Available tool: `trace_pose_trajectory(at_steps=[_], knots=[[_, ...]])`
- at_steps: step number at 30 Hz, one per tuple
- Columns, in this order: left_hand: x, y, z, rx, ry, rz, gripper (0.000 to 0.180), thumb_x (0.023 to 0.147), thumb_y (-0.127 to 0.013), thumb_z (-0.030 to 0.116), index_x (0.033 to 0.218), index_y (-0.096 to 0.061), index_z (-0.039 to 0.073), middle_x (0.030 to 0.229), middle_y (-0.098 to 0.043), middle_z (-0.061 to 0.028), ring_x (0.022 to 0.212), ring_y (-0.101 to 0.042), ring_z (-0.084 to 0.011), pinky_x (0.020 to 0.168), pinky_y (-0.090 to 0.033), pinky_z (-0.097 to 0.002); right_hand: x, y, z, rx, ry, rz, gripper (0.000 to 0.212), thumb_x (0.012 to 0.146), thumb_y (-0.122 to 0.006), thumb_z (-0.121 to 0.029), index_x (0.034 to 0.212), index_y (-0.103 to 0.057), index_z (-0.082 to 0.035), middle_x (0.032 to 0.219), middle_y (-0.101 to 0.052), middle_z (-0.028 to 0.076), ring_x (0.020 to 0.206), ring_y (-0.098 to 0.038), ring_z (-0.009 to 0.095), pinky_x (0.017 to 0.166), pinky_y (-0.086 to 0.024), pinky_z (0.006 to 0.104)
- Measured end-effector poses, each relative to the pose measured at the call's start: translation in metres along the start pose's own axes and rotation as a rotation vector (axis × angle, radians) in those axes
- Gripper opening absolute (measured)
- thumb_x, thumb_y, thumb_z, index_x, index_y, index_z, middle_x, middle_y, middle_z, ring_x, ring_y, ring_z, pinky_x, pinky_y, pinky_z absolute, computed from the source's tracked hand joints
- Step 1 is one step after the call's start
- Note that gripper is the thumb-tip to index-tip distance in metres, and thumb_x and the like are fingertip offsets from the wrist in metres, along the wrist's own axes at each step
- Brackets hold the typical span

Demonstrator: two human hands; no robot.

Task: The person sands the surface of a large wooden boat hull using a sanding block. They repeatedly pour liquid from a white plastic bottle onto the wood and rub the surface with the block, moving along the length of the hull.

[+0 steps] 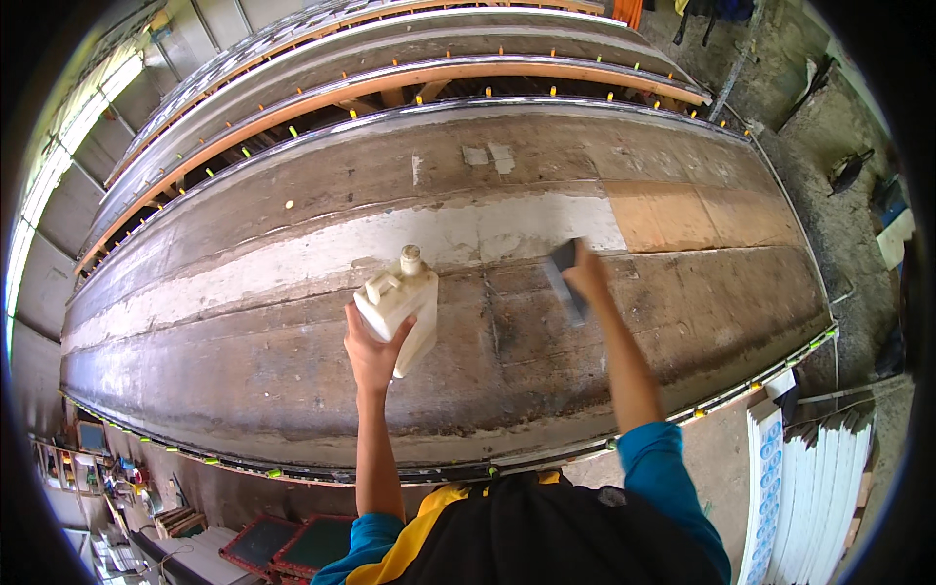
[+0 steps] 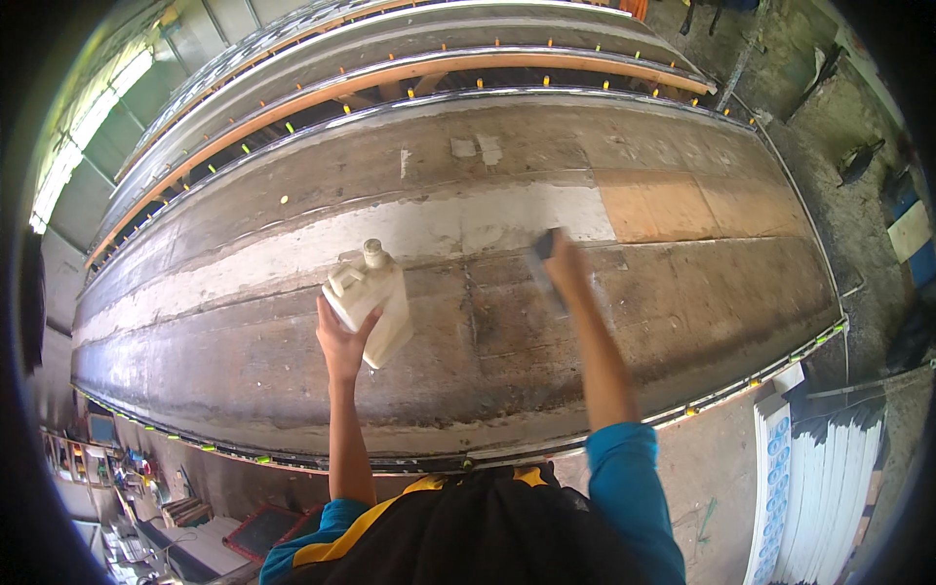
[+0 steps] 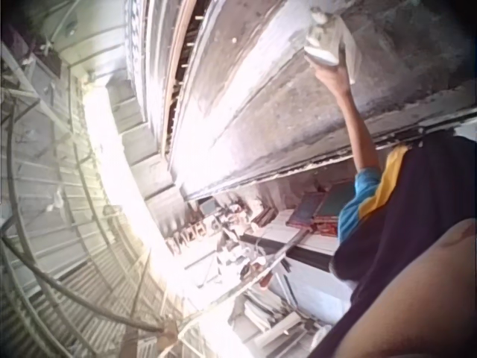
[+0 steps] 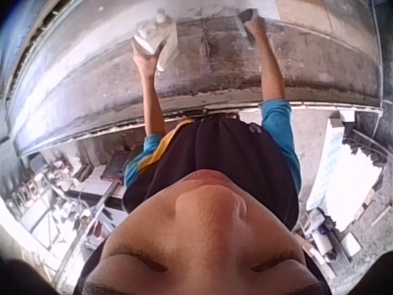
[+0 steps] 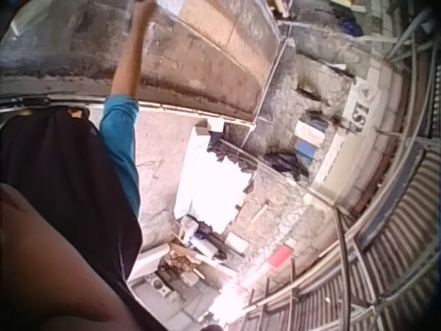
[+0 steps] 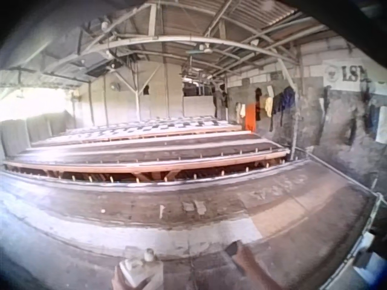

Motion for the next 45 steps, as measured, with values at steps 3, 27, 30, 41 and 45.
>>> trace_pose_trajectory(at_steps=[3, 27, 30, 41, 45], knots=[[-0.010, 0.014, -0.003, 0.025, 0.035, 0.021, 0.057, 0.066, -0.078, 0.023, 0.104, -0.042, 0.001, 0.087, -0.063, -0.0194, 0.079, -0.065, -0.0295, 0.065, -0.052, -0.0360, 0.015, 0.057, 0.113, -0.068, -0.262, 0.101, 0.065, 0.066, -0.066, -0.013, 0.124, -0.038, -0.008, 0.093, -0.062, 0.021, 0.087, -0.062, 0.035, 0.072, -0.050, 0.0418], [-0.120, -0.002, 0.054, 0.042, 0.003, 0.013, 0.058, 0.065, -0.079, 0.021, 0.107, -0.043, 0.001, 0.090, -0.062, -0.0204, 0.083, -0.063, -0.0313, 0.069, -0.049, -0.0356, -0.191, 0.021, -0.022, -0.332, 0.304, -0.125, 0.044, 0.077, -0.061, -0.014, 0.119, -0.050, -0.017, 0.076, -0.063, 0.016, 0.066, -0.063, 0.028, 0.059, -0.051, 0.0395], [-0.132, -0.004, 0.062, 0.080, 0.043, -0.011, 0.057, 0.065, -0.079, 0.021, 0.106, -0.043, 0.001, 0.091, -0.062, -0.0204, 0.083, -0.064, -0.0306, 0.069, -0.049, -0.0352, -0.250, 0.029, -0.054, -0.199, 0.504, -0.195, 0.038, 0.078, -0.058, -0.014, 0.116, -0.053, -0.017, 0.076, -0.063, 0.013, 0.068, -0.064, 0.026, 0.059, -0.051, 0.0374], [-0.165, 0.037, 0.067, 0.027, 0.013, 0.057, 0.055, 0.065, -0.080, 0.021, 0.102, -0.044, 0.001, 0.089, -0.062, -0.0171, 0.081, -0.063, -0.0270, 0.070, -0.049, -0.0339, -0.225, 0.048, -0.006, -0.349, 0.157, 0.072, 0.029, 0.079, -0.055, -0.012, 0.108, -0.053, -0.011, 0.068, -0.060, 0.013, 0.067, -0.063, 0.031, 0.061, -0.049, 0.0422], [-0.160, 0.057, 0.057, 0.086, 0.014, 0.095, 0.055, 0.065, -0.080, 0.021, 0.102, -0.045, 0.001, 0.089, -0.062, -0.0173, 0.081, -0.063, -0.0263, 0.071, -0.048, -0.0340, -0.267, 0.016, -0.084, -0.178, 0.324, -0.097, 0.031, 0.078, -0.058, -0.012, 0.109, -0.052, -0.008, 0.073, -0.062, 0.016, 0.070, -0.063, 0.032, 0.061, -0.050, 0.0417]])
Point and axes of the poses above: each hand's wrist, its own x-axis towards the middle knuckle, its own y-axis out of the back of the hand, z = x × y, the point moved 9 cm from there along x, towards the middle knuckle
